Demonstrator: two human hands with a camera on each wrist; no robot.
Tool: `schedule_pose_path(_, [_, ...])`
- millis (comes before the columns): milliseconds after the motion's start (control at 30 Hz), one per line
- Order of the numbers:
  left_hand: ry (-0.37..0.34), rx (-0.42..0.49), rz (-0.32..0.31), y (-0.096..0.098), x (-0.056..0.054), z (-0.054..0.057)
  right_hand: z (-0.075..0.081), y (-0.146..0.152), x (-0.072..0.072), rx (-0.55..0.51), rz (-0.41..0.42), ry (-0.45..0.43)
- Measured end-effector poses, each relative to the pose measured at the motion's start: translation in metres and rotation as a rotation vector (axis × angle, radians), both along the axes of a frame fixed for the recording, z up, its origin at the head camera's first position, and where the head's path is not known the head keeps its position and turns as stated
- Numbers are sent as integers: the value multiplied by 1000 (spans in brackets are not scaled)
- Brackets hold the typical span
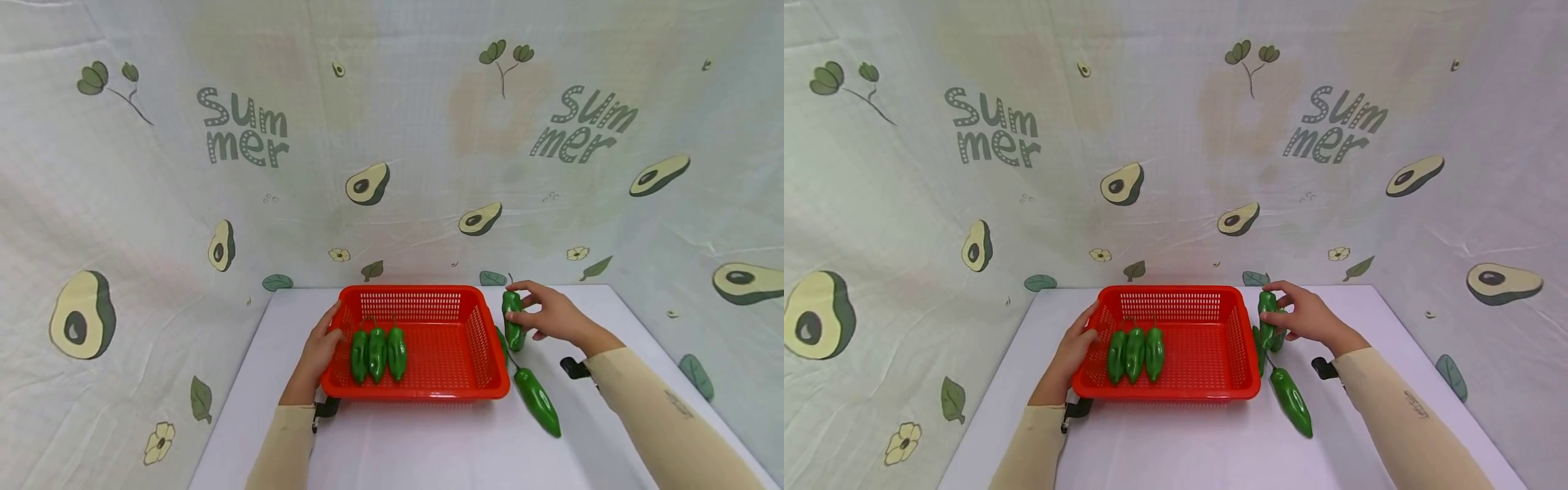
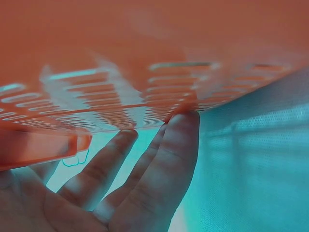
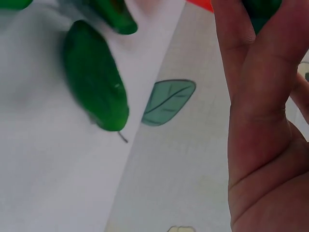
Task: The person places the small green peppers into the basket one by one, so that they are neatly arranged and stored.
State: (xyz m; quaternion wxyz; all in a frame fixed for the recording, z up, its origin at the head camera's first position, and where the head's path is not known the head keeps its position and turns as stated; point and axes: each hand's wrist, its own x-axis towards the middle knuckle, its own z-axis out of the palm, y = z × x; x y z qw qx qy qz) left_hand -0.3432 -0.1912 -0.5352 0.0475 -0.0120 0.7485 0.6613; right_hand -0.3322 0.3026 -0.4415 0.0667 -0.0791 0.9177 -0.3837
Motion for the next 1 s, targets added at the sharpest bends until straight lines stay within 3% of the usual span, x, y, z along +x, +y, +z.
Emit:
schedule_pose_path(433, [-6,4,-4,-1,-2,0,20,-55,-21,-71,111,6])
schedule_pose_path(1000, [-17,-3,17,0,-1,1,-5,-134,-49,-140,238,-9])
